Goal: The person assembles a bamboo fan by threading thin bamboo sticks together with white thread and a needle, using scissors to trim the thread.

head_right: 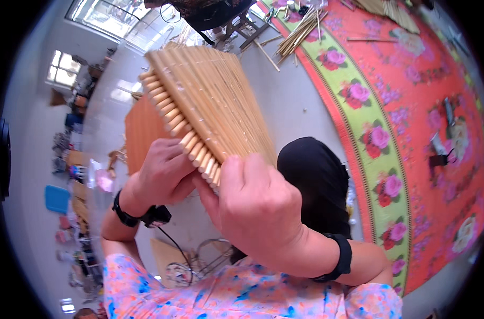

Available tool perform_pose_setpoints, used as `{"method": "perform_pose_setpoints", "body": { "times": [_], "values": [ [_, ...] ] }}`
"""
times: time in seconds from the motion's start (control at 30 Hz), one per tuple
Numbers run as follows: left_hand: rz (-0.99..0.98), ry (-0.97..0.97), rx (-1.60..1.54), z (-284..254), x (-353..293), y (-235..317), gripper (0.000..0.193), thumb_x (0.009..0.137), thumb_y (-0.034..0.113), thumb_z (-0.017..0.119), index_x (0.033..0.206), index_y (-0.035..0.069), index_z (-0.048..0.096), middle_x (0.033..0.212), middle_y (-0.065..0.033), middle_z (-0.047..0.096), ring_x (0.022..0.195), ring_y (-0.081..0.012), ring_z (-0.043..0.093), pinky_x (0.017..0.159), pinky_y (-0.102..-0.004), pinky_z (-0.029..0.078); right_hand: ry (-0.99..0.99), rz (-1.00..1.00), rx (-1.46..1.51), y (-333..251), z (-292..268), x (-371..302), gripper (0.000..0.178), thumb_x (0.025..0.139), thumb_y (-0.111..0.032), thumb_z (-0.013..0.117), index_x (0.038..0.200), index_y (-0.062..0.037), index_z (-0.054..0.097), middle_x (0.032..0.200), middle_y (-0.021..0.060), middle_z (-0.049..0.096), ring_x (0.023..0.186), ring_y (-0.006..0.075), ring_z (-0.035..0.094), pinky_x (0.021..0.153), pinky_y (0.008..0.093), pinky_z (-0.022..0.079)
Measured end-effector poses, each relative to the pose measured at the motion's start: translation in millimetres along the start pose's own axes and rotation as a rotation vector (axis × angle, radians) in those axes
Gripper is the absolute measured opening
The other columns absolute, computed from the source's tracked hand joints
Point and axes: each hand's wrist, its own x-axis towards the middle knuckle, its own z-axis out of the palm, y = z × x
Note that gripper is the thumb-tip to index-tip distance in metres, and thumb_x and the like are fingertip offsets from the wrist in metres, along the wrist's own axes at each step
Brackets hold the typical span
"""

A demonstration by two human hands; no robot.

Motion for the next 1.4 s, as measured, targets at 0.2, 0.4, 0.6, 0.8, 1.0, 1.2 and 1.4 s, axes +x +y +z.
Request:
{"method": "perform_pose_setpoints", "body": {
  "times": [0.2, 0.4, 0.6, 0.8, 1.0, 1.2, 1.4],
  "values": [
    [0.121, -0.007, 0.065, 12, 13, -19, 0.020, 0.071, 0.018, 0.074, 0.072, 0.008, 0.056, 0.064, -0.0032, 0.053, 0.059, -0.0223, 0.059, 0.049, -0.0352, 0.045, -0.082, -0.023, -0.193, -1, -11, 12, 0.027, 0.084, -0.020, 0.070, 0.073, -0.0047, 0.050, 0.063, 0.0098, 0.046, 0.049, 0.0266, 0.053, 0.042, 0.0358, 0.042],
    [0.325, 0.083, 0.146, 18, 24, -28, 0.018, 0.072, 0.018, 0.069, 0.068, 0.009, 0.054, 0.057, -0.0015, 0.053, 0.055, -0.0202, 0.060, 0.047, -0.0323, 0.044, -0.125, -0.024, -0.224, 3, -15, 8, 0.022, 0.086, -0.015, 0.069, 0.076, -0.0032, 0.053, 0.060, 0.0103, 0.047, 0.045, 0.0284, 0.051, 0.040, 0.0364, 0.041],
    [0.347, 0.082, 0.088, 17, 8, -33, 0.019, 0.073, 0.017, 0.068, 0.066, 0.009, 0.052, 0.056, -0.0021, 0.052, 0.053, -0.0208, 0.058, 0.046, -0.0323, 0.043, -0.130, -0.105, -0.173, -5, -10, 7, 0.017, 0.088, -0.014, 0.067, 0.081, -0.0018, 0.057, 0.059, 0.0110, 0.051, 0.045, 0.0276, 0.053, 0.040, 0.0360, 0.041],
    [0.171, -0.154, 0.134, 10, -47, -48, 0.020, 0.074, 0.014, 0.068, 0.064, 0.010, 0.050, 0.054, -0.0009, 0.047, 0.050, -0.0208, 0.053, 0.044, -0.0324, 0.040, -0.152, 0.191, -0.264, 27, -30, 15, 0.017, 0.093, -0.016, 0.060, 0.088, 0.0003, 0.062, 0.060, 0.0152, 0.055, 0.047, 0.0345, 0.054, 0.043, 0.0403, 0.041],
    [-0.046, 0.125, 0.013, 19, -69, -40, 0.016, 0.073, 0.008, 0.072, 0.071, 0.009, 0.056, 0.057, -0.0030, 0.046, 0.049, -0.0214, 0.053, 0.043, -0.0337, 0.040, -0.097, 0.063, -0.204, 22, -19, 9, 0.021, 0.091, -0.011, 0.062, 0.094, 0.0093, 0.061, 0.063, 0.0200, 0.057, 0.049, 0.0357, 0.057, 0.045, 0.0400, 0.043],
    [-0.037, 0.435, -0.080, 50, -37, -18, 0.016, 0.073, 0.009, 0.074, 0.089, 0.008, 0.070, 0.059, -0.0021, 0.052, 0.049, -0.0182, 0.054, 0.042, -0.0319, 0.041, -0.072, 0.058, -0.171, 25, -17, 8, 0.020, 0.092, -0.011, 0.061, 0.091, 0.0090, 0.060, 0.059, 0.0178, 0.052, 0.046, 0.0330, 0.053, 0.044, 0.0374, 0.040],
    [-0.019, 0.524, -0.062, 58, -10, -15, 0.018, 0.072, 0.009, 0.073, 0.089, 0.006, 0.070, 0.061, -0.0019, 0.056, 0.049, -0.0182, 0.055, 0.042, -0.0317, 0.042, -0.065, 0.066, -0.169, 26, -18, 9, 0.023, 0.095, -0.013, 0.059, 0.080, 0.0042, 0.056, 0.057, 0.0162, 0.049, 0.043, 0.0299, 0.048, 0.043, 0.0361, 0.037]
  ]
}}
